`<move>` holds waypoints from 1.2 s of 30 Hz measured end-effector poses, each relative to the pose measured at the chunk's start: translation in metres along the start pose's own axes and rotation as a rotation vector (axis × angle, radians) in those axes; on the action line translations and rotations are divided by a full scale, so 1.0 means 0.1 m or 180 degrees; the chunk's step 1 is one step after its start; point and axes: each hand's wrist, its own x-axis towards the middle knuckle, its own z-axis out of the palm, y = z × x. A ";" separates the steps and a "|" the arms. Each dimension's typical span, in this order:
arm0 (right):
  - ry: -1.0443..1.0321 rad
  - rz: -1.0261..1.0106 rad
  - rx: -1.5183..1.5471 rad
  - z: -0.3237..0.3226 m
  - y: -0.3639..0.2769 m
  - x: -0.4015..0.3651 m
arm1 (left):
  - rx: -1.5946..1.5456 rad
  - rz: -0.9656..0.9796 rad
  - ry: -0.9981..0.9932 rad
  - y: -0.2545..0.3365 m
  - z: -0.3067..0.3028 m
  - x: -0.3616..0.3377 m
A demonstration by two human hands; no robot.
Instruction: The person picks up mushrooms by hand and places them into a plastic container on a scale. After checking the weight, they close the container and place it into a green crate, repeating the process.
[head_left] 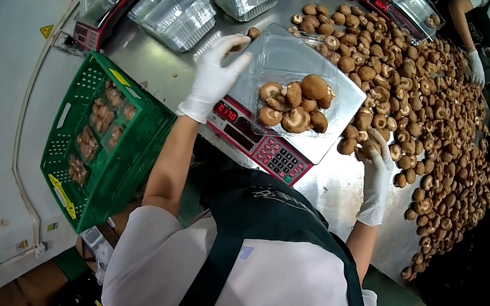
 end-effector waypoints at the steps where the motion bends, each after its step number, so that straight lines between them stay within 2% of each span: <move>1: 0.0075 0.0050 -0.0282 0.06 -0.04 0.01 | 0.0357 0.0168 -0.0110 0.08 0.06 -0.03; 3: -0.0032 0.0006 -0.0399 0.22 -0.11 0.02 | 0.0743 0.0652 -0.0116 0.08 0.20 -0.08; 5: 0.0078 -0.0283 -0.1384 0.33 -0.12 0.07 | 0.0708 0.0654 -0.0496 0.20 0.32 -0.19; 6: 0.0204 -0.0788 -0.1524 0.34 0.02 0.16 | 0.0750 0.0755 -0.0779 0.20 0.37 -0.25; 7: 0.0418 -0.0576 -0.1771 0.45 -0.04 0.14 | 0.0789 0.0859 -0.1065 0.16 0.42 -0.29; 8: 0.0485 -0.0909 -0.2183 0.33 0.17 0.28 | 0.1286 0.1347 -0.1260 0.07 0.43 -0.30; 9: 0.0563 -0.1247 -0.2593 0.20 0.42 0.45 | 0.1398 0.1562 -0.1081 0.03 0.45 -0.33; 11: 0.0717 -0.0952 -0.3170 0.04 0.62 0.61 | 0.1407 0.1195 -0.0699 0.03 0.38 -0.35; 13: 0.0824 -0.0736 -0.3652 -0.06 0.71 0.68 | 0.1388 0.1336 -0.0529 -0.18 0.30 -0.35; 14: 0.0839 -0.0660 -0.3668 -0.06 0.67 0.66 | 0.1404 0.1346 -0.0500 -0.24 0.27 -0.37; 15: 0.0900 -0.0926 -0.3745 -0.09 0.73 0.70 | 0.1423 0.1347 -0.0469 -0.27 0.25 -0.39; 17: 0.0907 -0.1190 -0.3842 0.09 0.47 0.63 | 0.1356 0.1236 -0.0480 -0.23 0.23 -0.39; 18: 0.0839 -0.1525 -0.3424 0.18 0.38 0.61 | 0.1316 0.1102 -0.0492 -0.21 0.22 -0.39; 19: 0.0619 -0.1457 -0.3054 0.32 0.20 0.57 | 0.1308 0.1100 -0.0503 -0.20 0.24 -0.38; 21: 0.0173 -0.1895 -0.2907 0.60 -0.02 0.55 | 0.0874 0.0965 -0.0484 -0.19 0.28 -0.35; 25: -0.0947 -0.2340 -0.3290 1.01 -0.11 0.65 | 0.0905 0.0952 -0.0607 -0.23 0.37 -0.31; 27: -0.1143 -0.2272 -0.3993 1.05 -0.01 0.69 | 0.0810 0.0779 -0.0624 -0.25 0.38 -0.29; 29: -0.1123 -0.2270 -0.3867 1.06 0.01 0.72 | 0.0876 0.0890 -0.0622 -0.28 0.38 -0.29; 31: -0.0861 -0.1794 -0.3484 1.05 -0.08 0.70 | 0.0942 0.0986 -0.0614 -0.27 0.37 -0.28; 32: -0.0842 -0.2210 -0.3373 1.03 -0.08 0.72 | 0.0951 0.1229 -0.0651 -0.24 0.35 -0.27; 33: -0.0842 -0.2203 -0.3380 1.00 -0.09 0.72 | 0.0959 0.1486 -0.0689 -0.22 0.35 -0.26; 35: -0.0347 -0.2539 -0.2909 0.91 -0.15 0.70 | 0.0804 0.1577 -0.0780 -0.21 0.37 -0.27; 36: -0.0129 -0.2295 -0.2865 0.84 -0.13 0.67 | 0.0660 0.1666 -0.0868 -0.21 0.39 -0.28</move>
